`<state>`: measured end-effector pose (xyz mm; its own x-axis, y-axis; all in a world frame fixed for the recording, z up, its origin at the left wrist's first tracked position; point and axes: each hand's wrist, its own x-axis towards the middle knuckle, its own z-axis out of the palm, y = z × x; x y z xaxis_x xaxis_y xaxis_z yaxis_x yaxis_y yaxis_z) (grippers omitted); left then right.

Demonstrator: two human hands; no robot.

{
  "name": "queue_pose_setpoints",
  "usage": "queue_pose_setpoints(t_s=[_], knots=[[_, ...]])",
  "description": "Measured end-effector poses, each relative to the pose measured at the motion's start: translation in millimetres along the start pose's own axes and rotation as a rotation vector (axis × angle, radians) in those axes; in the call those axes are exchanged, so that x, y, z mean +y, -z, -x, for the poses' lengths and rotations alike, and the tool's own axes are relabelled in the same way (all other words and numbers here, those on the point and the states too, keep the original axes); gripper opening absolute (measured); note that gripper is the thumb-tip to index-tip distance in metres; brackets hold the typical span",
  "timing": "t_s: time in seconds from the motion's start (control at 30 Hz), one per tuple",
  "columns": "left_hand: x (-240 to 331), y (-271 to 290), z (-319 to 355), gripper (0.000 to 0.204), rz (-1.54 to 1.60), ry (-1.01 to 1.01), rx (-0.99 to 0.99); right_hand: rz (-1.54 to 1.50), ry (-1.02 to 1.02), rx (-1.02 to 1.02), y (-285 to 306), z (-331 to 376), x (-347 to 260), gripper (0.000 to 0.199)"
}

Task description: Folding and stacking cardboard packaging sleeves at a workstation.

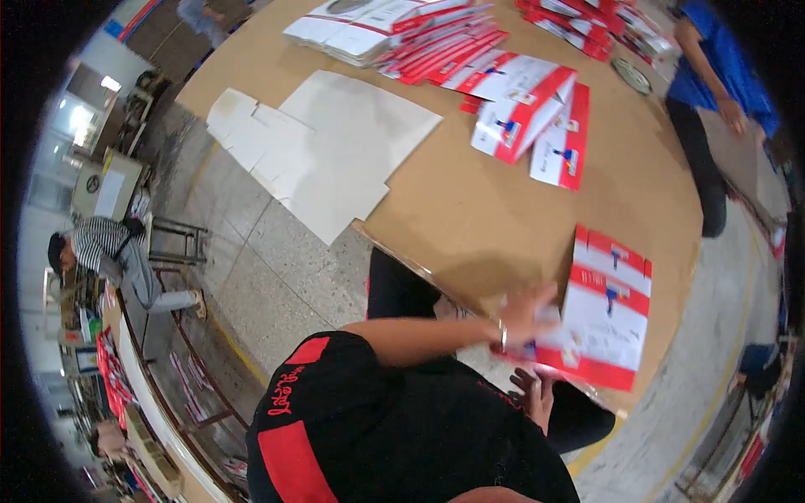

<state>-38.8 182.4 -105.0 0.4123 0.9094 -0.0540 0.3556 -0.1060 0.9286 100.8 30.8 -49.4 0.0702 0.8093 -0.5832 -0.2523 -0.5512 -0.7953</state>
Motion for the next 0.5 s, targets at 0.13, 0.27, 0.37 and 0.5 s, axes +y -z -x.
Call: queue_pose_setpoints(t_s=[0.13,0.27,0.37,0.5], knots=[[6,26,43,0.079,0.060,-0.118,-0.081,-0.143,0.203,0.340,27,-38,21,0.044],[-64,182,57,0.082,-0.697,-0.177,0.392,0.528,0.280,0.272,111,-104,-59,0.030],[-41,270,89,0.099,-1.062,0.519,0.252,0.684,0.580,0.249,150,-199,-121,0.030],[-93,303,132,0.088,-1.097,0.657,0.231,0.808,0.757,0.279,65,-322,-179,0.032]])
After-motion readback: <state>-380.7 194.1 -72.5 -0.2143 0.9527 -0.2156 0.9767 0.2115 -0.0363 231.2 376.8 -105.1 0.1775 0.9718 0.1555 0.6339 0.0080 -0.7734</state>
